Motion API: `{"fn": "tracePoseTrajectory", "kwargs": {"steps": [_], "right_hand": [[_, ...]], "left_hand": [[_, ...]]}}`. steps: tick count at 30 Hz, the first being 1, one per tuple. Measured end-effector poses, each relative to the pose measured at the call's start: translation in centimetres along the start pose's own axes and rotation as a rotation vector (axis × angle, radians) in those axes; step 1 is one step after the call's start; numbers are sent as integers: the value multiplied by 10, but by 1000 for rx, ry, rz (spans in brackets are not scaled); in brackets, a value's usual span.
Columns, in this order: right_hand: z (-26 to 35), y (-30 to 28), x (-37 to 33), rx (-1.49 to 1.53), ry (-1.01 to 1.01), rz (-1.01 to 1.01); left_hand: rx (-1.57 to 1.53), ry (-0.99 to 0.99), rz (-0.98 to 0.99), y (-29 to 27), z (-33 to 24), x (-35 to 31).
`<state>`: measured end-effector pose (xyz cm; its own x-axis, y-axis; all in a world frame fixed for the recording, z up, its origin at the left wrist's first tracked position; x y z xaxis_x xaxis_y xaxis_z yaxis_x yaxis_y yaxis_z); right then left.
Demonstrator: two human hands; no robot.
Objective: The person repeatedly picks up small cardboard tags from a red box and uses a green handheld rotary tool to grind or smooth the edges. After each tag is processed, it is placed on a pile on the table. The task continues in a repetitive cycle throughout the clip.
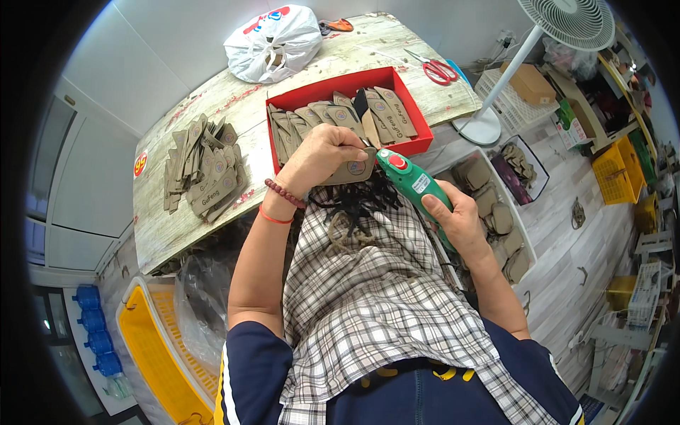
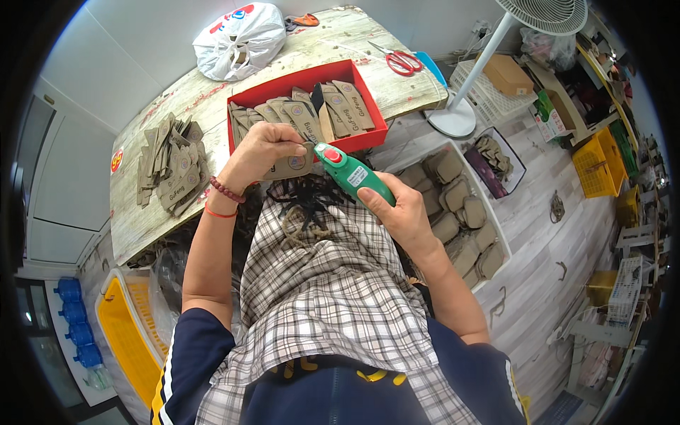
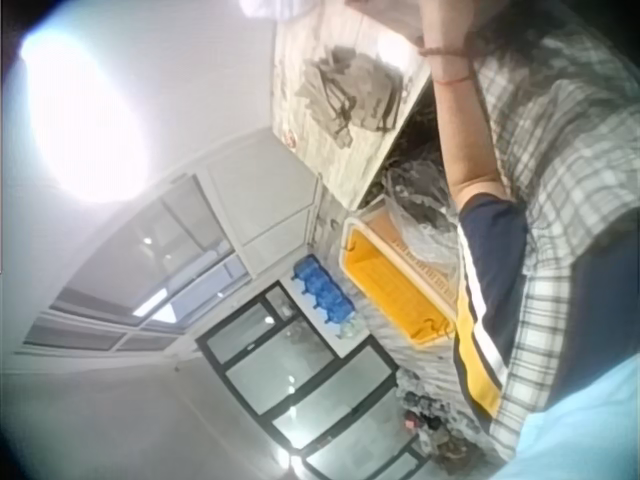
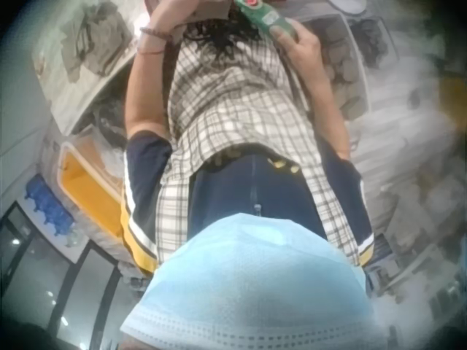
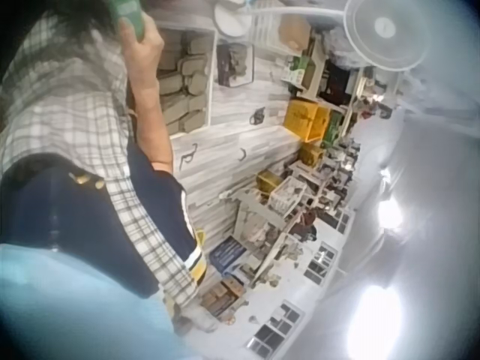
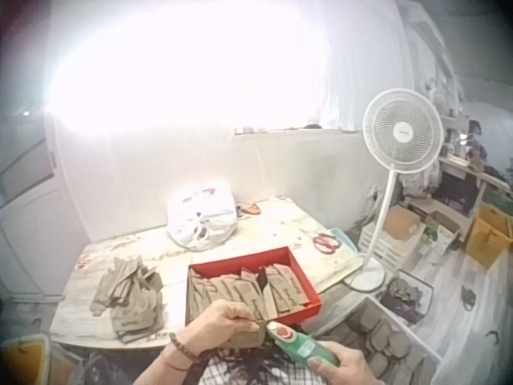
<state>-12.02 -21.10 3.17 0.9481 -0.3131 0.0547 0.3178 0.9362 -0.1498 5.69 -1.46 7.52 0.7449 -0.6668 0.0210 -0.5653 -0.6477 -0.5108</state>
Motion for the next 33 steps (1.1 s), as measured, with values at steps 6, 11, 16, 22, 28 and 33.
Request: {"fn": "tracePoseTrajectory", "kwargs": {"steps": [6, 11, 16, 22, 28, 33], "right_hand": [[0, -1, -3, 20, 43, -19], [4, -4, -2, -26, 14, 19], [9, -7, -2, -97, -12, 32], [6, -4, 0, -90, 10, 53], [-8, 1, -1, 31, 44, -14], [-11, -7, -4, 25, 64, -46]], "left_hand": [[-99, -50, -107, 1, 19, 0], [-12, 31, -84, 0, 12, 0], [31, 6, -58, -1, 5, 1], [61, -16, -1, -2, 1, -1], [-77, -134, -167, -66, 20, -22], [577, -317, -465, -165, 111, -48]]}}
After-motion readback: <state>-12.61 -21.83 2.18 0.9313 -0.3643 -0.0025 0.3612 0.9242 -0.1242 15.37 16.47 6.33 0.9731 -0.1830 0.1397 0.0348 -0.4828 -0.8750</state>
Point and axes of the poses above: each hand's wrist, its own x-axis towards the middle knuckle, its own y-axis out of the palm, z = x × y, the point moved 2 cm from there along x, towards the middle knuckle, and after that the axes turned 5 degrees about -z, right-handed, at the moved point
